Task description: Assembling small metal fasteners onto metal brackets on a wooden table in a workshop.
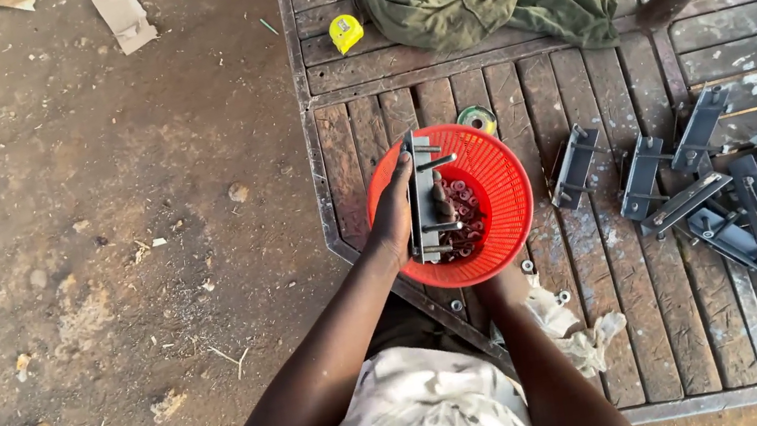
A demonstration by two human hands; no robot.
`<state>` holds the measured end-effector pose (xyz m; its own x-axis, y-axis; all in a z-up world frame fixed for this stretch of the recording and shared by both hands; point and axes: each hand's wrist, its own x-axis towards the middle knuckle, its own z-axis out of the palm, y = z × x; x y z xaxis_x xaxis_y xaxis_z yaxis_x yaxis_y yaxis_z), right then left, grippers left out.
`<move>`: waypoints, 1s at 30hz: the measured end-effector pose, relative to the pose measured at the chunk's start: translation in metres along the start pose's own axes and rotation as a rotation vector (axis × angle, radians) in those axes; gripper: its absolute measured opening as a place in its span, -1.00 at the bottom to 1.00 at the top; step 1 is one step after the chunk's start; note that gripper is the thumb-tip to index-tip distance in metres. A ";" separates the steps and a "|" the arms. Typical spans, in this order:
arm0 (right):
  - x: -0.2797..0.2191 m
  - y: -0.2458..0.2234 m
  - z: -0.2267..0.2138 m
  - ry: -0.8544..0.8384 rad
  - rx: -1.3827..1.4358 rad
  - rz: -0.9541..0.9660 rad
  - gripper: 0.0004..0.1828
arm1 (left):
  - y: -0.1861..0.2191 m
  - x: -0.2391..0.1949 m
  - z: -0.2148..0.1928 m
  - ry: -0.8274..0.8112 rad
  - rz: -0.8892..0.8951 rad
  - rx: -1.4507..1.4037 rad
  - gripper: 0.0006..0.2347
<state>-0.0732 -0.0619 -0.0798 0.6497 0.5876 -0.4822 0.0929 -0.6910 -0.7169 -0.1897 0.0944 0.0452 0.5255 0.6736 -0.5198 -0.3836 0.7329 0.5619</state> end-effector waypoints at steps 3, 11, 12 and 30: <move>0.005 0.006 0.006 0.012 0.144 -0.021 -0.75 | -0.001 -0.014 -0.001 0.012 0.007 0.025 -0.52; 0.020 0.036 -0.004 0.034 0.494 -0.040 -0.77 | -0.006 -0.026 -0.019 0.063 0.028 0.047 -0.52; 0.022 0.043 -0.011 0.043 0.561 -0.039 -0.77 | -0.010 -0.026 -0.021 0.067 0.032 0.044 -0.52; -0.049 -0.133 -0.107 -0.178 0.734 -0.353 -0.88 | 0.047 -0.029 -0.019 0.046 0.164 0.064 -0.47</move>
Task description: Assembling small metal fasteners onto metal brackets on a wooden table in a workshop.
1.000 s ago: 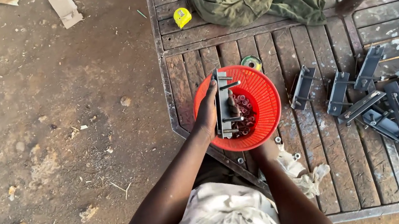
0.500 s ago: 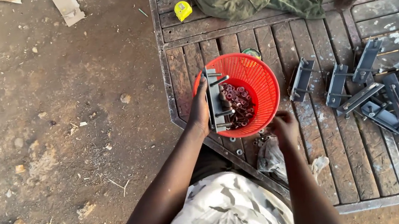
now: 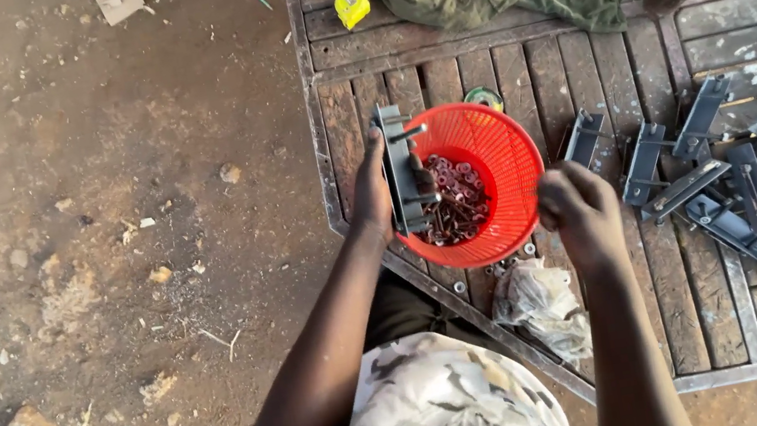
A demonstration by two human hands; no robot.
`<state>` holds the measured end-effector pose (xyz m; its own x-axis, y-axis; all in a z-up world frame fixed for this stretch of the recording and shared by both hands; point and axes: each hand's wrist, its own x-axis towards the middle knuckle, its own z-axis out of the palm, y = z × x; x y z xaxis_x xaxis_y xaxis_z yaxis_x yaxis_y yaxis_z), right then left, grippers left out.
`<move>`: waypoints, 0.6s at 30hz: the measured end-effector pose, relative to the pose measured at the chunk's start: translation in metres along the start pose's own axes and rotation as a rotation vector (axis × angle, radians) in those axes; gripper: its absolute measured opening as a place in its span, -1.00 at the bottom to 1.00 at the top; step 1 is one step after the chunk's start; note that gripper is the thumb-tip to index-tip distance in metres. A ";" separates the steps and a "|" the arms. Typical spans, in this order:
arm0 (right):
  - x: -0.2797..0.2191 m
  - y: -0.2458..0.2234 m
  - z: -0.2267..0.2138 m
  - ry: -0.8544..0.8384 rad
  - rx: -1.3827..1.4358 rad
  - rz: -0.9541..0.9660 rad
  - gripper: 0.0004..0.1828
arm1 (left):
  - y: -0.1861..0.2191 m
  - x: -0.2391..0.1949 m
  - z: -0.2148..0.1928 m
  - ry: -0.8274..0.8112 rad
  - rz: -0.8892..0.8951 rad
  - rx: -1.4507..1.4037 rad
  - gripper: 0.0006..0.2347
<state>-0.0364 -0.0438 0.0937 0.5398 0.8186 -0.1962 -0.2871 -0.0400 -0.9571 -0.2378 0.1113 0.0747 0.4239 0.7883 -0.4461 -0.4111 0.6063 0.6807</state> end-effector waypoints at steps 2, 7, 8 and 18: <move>0.006 0.031 -0.024 0.144 0.040 -0.049 -0.81 | -0.005 0.004 0.002 -0.006 -0.019 -0.019 -0.47; -0.008 0.176 -0.087 0.292 -0.985 0.243 -0.76 | -0.033 0.003 0.018 0.022 -0.041 -0.056 -0.56; -0.013 0.217 -0.092 0.096 -1.242 0.328 -0.68 | -0.036 0.003 0.020 -0.013 -0.066 -0.056 -0.55; -0.010 0.157 0.003 -0.523 -1.950 0.237 -0.66 | -0.066 0.011 0.048 0.053 -0.143 0.070 -0.54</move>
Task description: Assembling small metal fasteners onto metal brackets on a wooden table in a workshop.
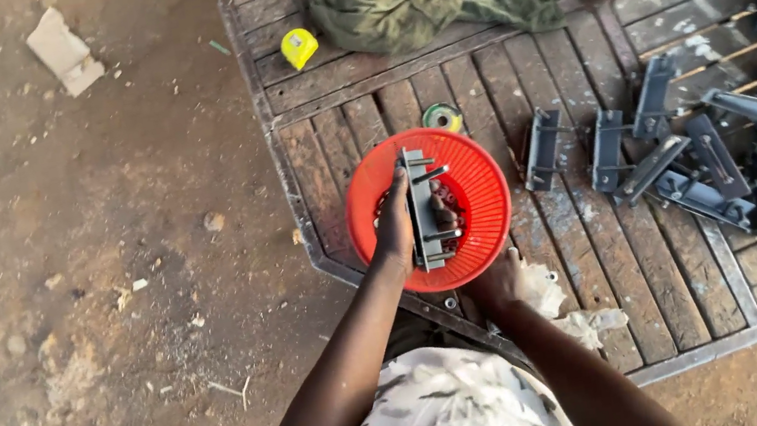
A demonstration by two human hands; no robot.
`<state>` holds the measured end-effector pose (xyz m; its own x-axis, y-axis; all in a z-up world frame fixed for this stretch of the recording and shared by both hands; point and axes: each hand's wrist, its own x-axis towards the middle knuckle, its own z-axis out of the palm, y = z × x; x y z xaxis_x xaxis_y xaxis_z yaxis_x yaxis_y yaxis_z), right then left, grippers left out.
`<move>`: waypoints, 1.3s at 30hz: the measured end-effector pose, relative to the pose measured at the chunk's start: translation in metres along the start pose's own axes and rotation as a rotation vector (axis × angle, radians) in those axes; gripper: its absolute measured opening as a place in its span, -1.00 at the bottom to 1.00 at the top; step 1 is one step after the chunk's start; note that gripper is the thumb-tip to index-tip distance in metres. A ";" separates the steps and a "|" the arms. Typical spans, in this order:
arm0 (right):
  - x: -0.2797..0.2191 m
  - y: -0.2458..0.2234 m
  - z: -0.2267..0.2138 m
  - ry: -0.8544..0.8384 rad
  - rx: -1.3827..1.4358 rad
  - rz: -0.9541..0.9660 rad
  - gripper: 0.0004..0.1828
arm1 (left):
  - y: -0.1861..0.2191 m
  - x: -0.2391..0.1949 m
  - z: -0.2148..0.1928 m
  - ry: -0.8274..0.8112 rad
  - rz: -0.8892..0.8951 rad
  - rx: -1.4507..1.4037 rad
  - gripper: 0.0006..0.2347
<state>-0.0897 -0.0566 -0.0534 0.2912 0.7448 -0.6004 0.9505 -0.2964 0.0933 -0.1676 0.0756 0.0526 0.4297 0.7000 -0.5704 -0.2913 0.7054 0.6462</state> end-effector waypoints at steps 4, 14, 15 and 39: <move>-0.002 -0.008 0.037 0.127 0.062 0.006 -0.72 | -0.006 0.011 0.005 -0.035 -0.041 0.034 -0.52; -0.008 0.042 0.014 0.435 1.254 0.186 -0.78 | 0.007 -0.012 0.057 -0.012 -0.110 0.321 -0.53; -0.013 0.051 0.002 0.397 1.681 0.277 -0.70 | 0.015 -0.026 0.075 0.099 -0.058 0.550 -0.57; -0.073 0.063 -0.107 1.308 2.458 0.564 -0.87 | 0.038 -0.016 0.131 -0.727 -0.268 0.998 -0.47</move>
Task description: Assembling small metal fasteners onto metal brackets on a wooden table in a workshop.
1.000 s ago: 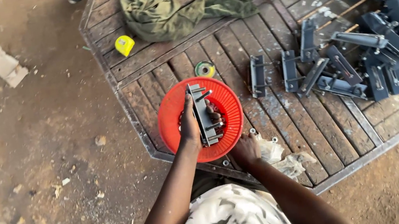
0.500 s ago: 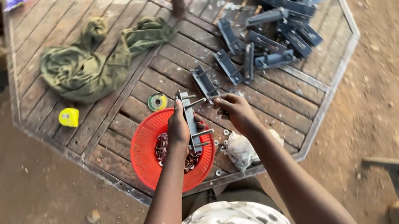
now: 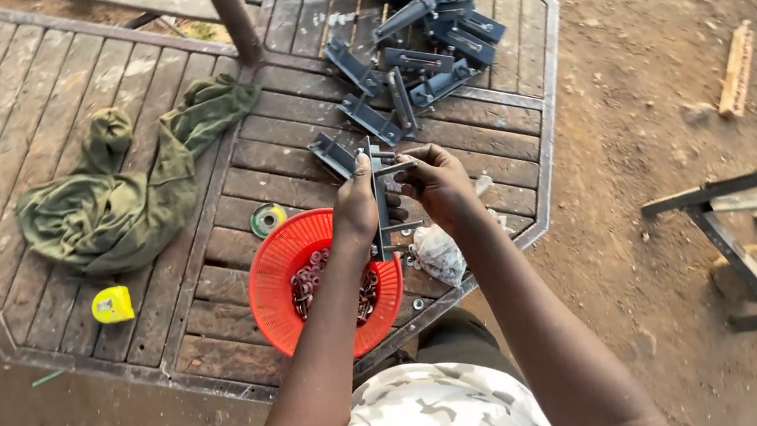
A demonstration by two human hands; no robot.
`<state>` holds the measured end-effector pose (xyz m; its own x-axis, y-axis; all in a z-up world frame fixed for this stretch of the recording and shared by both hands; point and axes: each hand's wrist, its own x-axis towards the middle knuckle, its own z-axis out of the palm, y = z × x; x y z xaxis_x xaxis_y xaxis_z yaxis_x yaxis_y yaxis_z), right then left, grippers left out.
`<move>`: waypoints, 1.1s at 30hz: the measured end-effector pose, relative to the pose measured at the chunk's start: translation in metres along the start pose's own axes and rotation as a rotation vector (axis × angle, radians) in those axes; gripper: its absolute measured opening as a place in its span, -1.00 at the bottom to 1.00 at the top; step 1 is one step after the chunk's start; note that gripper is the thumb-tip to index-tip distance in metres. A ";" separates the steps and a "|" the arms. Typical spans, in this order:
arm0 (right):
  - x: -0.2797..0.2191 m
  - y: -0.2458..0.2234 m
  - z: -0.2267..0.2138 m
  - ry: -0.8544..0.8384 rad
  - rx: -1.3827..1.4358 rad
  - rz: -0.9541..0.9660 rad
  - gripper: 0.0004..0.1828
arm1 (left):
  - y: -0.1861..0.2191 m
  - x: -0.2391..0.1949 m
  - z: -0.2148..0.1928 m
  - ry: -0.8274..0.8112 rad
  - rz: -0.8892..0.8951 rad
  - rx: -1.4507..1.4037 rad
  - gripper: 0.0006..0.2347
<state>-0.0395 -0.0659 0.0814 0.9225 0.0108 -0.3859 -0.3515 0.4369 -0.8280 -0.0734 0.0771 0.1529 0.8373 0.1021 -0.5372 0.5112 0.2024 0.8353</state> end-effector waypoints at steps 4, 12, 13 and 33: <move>-0.005 -0.002 -0.017 0.062 -0.024 -0.051 -0.85 | 0.002 -0.008 0.005 -0.036 -0.023 0.035 -0.48; -0.046 -0.019 -0.005 0.093 -0.199 -0.225 -0.75 | -0.018 0.011 -0.005 -0.016 -0.021 0.100 -0.46; -0.046 -0.017 -0.007 0.100 -0.198 -0.224 -0.75 | -0.015 0.007 -0.005 -0.021 -0.024 0.103 -0.46; -0.036 -0.005 -0.020 0.119 -0.374 -0.193 -0.66 | -0.004 -0.009 -0.006 -0.070 0.065 0.263 -0.48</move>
<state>-0.0744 -0.0858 0.0911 0.9598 -0.1519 -0.2360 -0.2286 0.0648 -0.9714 -0.0841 0.0809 0.1538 0.8765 0.0369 -0.4800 0.4814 -0.0633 0.8742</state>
